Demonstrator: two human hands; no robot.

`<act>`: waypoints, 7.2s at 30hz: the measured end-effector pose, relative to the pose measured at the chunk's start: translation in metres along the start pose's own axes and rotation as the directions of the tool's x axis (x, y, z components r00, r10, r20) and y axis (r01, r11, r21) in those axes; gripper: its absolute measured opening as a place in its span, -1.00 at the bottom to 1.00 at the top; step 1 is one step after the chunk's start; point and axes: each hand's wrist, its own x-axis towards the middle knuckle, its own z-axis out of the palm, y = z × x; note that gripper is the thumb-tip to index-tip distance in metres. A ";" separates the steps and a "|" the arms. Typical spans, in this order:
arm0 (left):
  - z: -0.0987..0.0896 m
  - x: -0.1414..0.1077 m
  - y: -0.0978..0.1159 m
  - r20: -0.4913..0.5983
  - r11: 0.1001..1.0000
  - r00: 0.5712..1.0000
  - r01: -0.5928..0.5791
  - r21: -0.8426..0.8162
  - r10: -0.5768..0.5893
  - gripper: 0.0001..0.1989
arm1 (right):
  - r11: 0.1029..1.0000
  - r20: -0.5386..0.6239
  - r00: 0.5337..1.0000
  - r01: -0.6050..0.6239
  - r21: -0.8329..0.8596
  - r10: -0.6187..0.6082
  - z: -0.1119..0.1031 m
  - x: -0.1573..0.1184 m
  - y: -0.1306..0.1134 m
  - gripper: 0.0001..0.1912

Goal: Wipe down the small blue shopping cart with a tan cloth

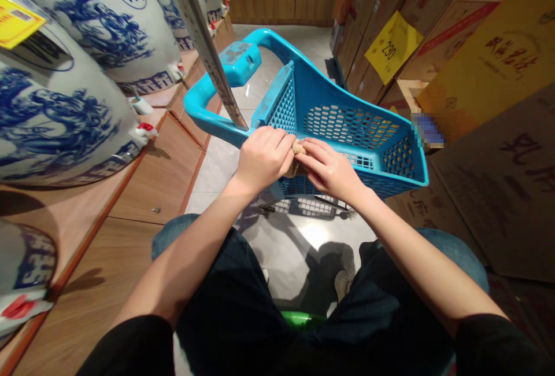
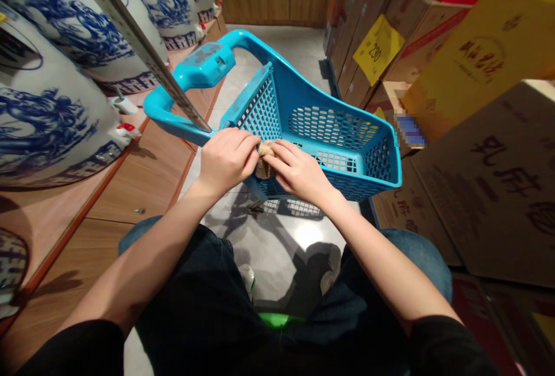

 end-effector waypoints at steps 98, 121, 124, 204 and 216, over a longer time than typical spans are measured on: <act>0.001 -0.002 -0.001 -0.014 0.996 1.000 -0.018 0.093 0.019 -0.74 | 0.885 0.251 0.894 -0.259 -0.387 0.372 -0.034 -0.003 -0.008 -0.67; 0.005 -0.003 0.002 0.026 0.999 0.999 0.021 0.038 -0.022 -0.75 | 0.845 0.235 0.864 -0.320 -0.429 0.446 -0.025 -0.003 -0.010 -0.69; 0.007 -0.003 0.003 -0.004 0.997 1.000 0.011 0.079 -0.011 -0.77 | 0.912 0.177 0.940 -0.217 -0.349 0.291 -0.020 -0.005 -0.010 -0.58; -0.022 0.045 -0.006 0.521 0.828 0.770 -0.526 0.194 0.368 -0.78 | 0.921 0.153 0.909 -0.375 -0.107 0.388 -0.045 -0.067 0.092 -0.82; -0.042 0.013 -0.039 0.555 0.788 0.731 -0.582 0.201 0.398 -0.56 | 0.961 0.147 0.950 -0.268 -0.074 0.276 -0.025 -0.052 0.092 -0.76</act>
